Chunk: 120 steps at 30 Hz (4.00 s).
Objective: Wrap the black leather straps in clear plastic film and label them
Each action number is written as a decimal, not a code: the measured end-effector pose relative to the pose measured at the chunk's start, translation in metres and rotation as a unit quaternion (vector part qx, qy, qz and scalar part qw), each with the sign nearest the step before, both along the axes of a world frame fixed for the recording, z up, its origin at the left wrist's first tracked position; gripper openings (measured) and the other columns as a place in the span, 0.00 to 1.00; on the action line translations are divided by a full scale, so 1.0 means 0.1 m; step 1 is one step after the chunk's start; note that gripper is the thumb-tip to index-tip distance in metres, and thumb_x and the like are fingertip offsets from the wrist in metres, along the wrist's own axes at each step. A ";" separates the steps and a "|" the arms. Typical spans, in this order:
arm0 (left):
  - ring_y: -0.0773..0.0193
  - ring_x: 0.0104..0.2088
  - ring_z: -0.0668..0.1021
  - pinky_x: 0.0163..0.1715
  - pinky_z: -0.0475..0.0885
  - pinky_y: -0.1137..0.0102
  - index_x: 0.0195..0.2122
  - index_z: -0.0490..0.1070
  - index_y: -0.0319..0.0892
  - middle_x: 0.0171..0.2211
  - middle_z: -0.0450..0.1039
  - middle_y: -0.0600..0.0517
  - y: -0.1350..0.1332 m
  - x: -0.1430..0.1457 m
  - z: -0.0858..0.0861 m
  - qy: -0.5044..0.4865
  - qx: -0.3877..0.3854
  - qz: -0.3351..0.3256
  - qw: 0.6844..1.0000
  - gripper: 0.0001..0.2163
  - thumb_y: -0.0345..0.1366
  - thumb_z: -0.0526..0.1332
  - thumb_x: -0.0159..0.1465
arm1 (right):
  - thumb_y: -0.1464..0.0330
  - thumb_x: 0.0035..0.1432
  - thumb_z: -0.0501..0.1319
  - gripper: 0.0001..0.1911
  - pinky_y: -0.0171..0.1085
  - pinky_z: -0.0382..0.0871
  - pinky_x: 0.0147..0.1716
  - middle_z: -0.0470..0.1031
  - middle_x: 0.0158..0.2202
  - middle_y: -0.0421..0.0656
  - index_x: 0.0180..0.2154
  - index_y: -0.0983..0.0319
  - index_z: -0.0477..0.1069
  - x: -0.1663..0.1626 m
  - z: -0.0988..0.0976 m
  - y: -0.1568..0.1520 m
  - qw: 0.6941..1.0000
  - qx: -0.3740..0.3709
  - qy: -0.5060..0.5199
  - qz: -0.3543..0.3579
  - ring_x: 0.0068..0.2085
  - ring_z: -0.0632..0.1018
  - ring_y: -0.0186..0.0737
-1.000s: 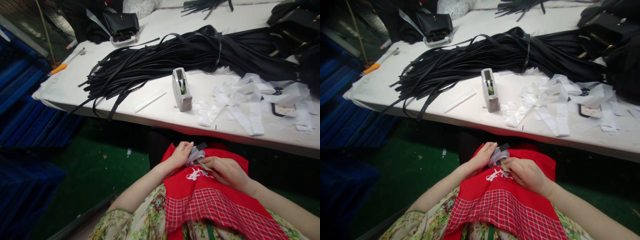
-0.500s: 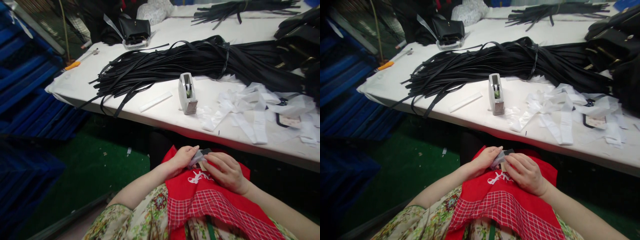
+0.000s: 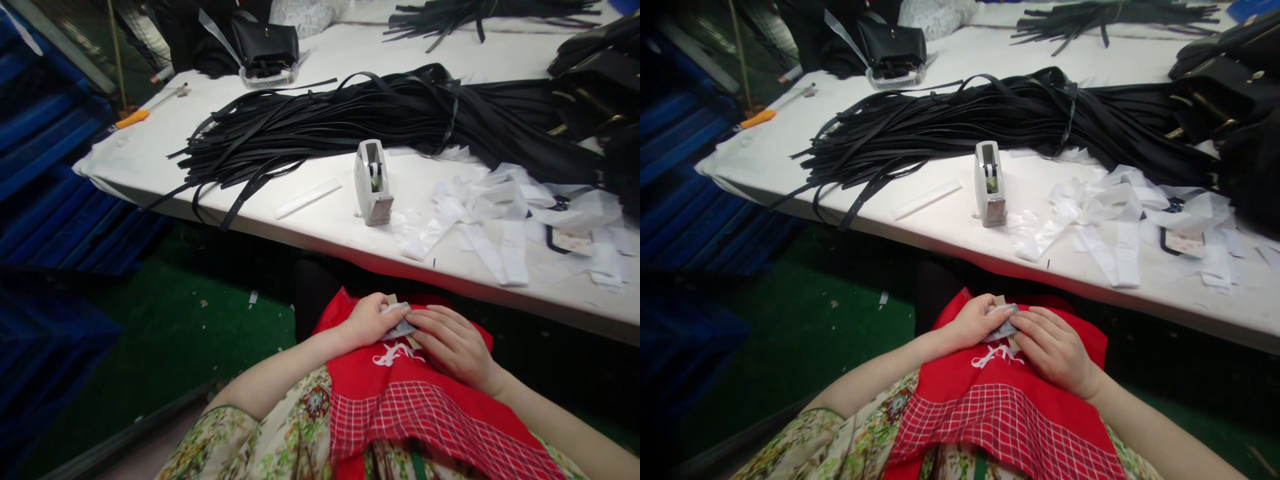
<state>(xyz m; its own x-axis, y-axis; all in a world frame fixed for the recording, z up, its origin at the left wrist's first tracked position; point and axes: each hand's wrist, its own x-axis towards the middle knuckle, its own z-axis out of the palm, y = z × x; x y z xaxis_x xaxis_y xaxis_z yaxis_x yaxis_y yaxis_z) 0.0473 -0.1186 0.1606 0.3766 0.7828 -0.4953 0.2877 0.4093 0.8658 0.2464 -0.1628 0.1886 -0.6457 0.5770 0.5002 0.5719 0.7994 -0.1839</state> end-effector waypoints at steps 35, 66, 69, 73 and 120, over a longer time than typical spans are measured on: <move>0.47 0.48 0.79 0.46 0.73 0.58 0.65 0.48 0.39 0.53 0.72 0.37 0.03 -0.09 0.37 0.028 0.205 -0.207 0.956 0.37 0.43 0.63 0.59 | 0.59 0.52 0.70 0.15 0.44 0.67 0.51 0.76 0.44 0.45 0.39 0.60 0.77 0.07 0.17 0.60 0.837 -0.538 0.095 -0.032 0.47 0.75 0.47; 0.68 0.20 0.74 0.21 0.66 0.75 0.30 0.70 0.38 0.22 0.72 0.52 0.21 -0.07 0.22 -0.362 -0.177 -0.044 0.914 0.08 0.38 0.62 0.54 | 0.73 0.64 0.57 0.14 0.51 0.66 0.56 0.81 0.44 0.42 0.48 0.54 0.74 -0.04 0.29 0.62 0.970 -0.237 0.040 0.027 0.45 0.80 0.43; 0.69 0.20 0.72 0.22 0.66 0.75 0.30 0.69 0.37 0.22 0.71 0.51 0.27 -0.10 0.24 -0.397 -0.177 -0.034 0.900 0.10 0.40 0.60 0.55 | 0.73 0.63 0.58 0.17 0.51 0.66 0.56 0.80 0.47 0.43 0.52 0.53 0.73 -0.05 0.29 0.67 0.979 -0.199 0.024 0.023 0.47 0.79 0.44; 0.71 0.19 0.71 0.21 0.65 0.75 0.29 0.68 0.37 0.22 0.71 0.52 0.33 -0.16 0.26 -0.388 -0.148 -0.013 0.910 0.10 0.40 0.59 0.56 | 0.73 0.62 0.59 0.20 0.52 0.65 0.56 0.78 0.49 0.46 0.55 0.55 0.70 -0.14 0.28 0.68 0.992 -0.127 0.003 0.018 0.49 0.78 0.46; 0.61 0.32 0.74 0.33 0.67 0.68 0.45 0.64 0.43 0.33 0.72 0.52 0.42 -0.38 0.31 0.072 0.270 0.013 0.960 0.08 0.38 0.54 0.66 | 0.53 0.57 0.61 0.19 0.33 0.61 0.21 0.69 0.17 0.37 0.25 0.61 0.74 -0.62 0.18 0.96 0.790 -0.554 0.224 -0.136 0.19 0.67 0.32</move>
